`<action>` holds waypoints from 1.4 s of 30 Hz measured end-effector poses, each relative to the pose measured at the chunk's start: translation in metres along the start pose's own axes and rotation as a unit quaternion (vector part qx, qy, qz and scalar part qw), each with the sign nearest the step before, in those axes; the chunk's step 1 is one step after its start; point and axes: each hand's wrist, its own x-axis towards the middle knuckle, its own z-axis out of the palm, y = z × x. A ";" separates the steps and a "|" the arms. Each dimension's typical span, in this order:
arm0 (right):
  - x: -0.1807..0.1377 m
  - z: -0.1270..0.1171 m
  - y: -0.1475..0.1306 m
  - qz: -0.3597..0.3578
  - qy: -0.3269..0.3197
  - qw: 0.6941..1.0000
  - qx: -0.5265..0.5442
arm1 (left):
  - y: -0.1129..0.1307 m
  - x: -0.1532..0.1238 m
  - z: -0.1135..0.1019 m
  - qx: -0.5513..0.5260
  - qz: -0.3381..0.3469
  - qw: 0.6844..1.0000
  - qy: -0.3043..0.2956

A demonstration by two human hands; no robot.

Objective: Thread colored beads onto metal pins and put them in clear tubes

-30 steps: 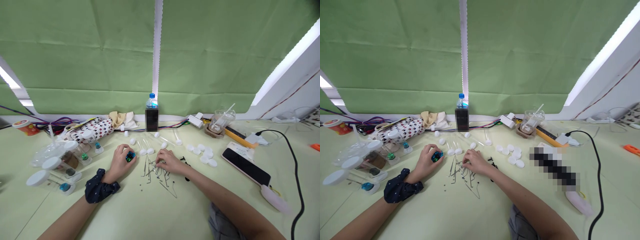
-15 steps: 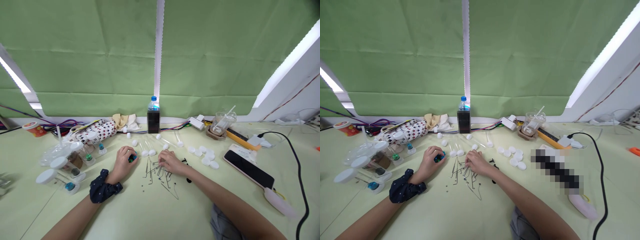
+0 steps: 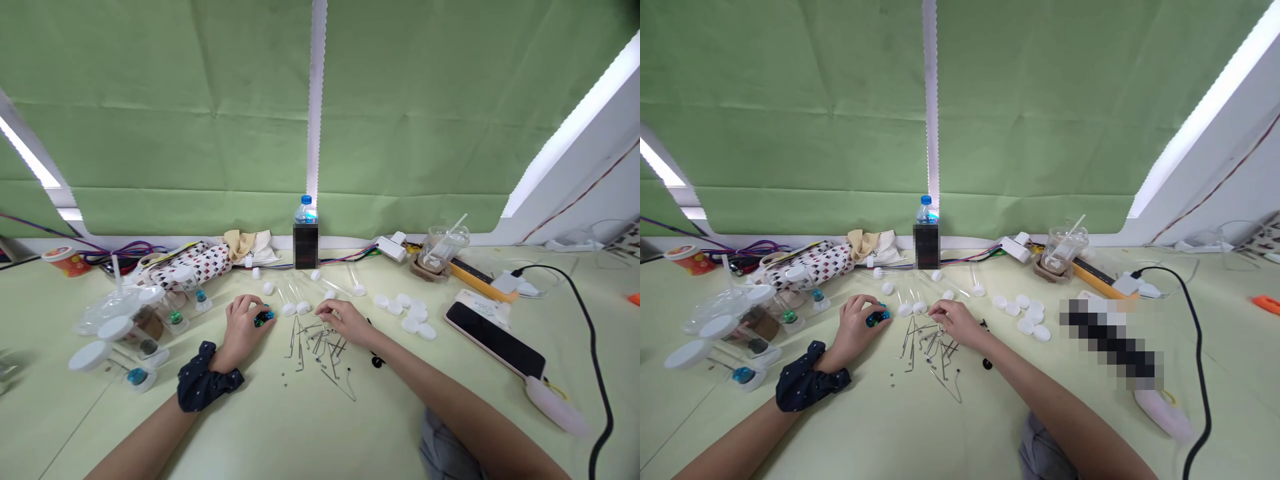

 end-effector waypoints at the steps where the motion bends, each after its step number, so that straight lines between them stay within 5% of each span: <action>1: 0.000 0.000 0.001 -0.003 0.004 1.000 0.000 | 0.000 0.000 0.000 -0.001 0.002 1.000 -0.003; 16: -0.009 -0.007 -0.033 -0.117 0.111 0.987 0.006 | 0.053 -0.008 -0.011 -0.183 0.047 0.978 -0.084; 30: -0.009 -0.003 -0.030 -0.194 0.119 0.969 -0.092 | 0.058 -0.010 -0.012 -0.243 0.037 0.965 -0.089; 42: -0.012 0.003 -0.037 -0.159 0.112 0.981 0.001 | 0.067 -0.013 -0.007 -0.468 -0.068 0.860 -0.195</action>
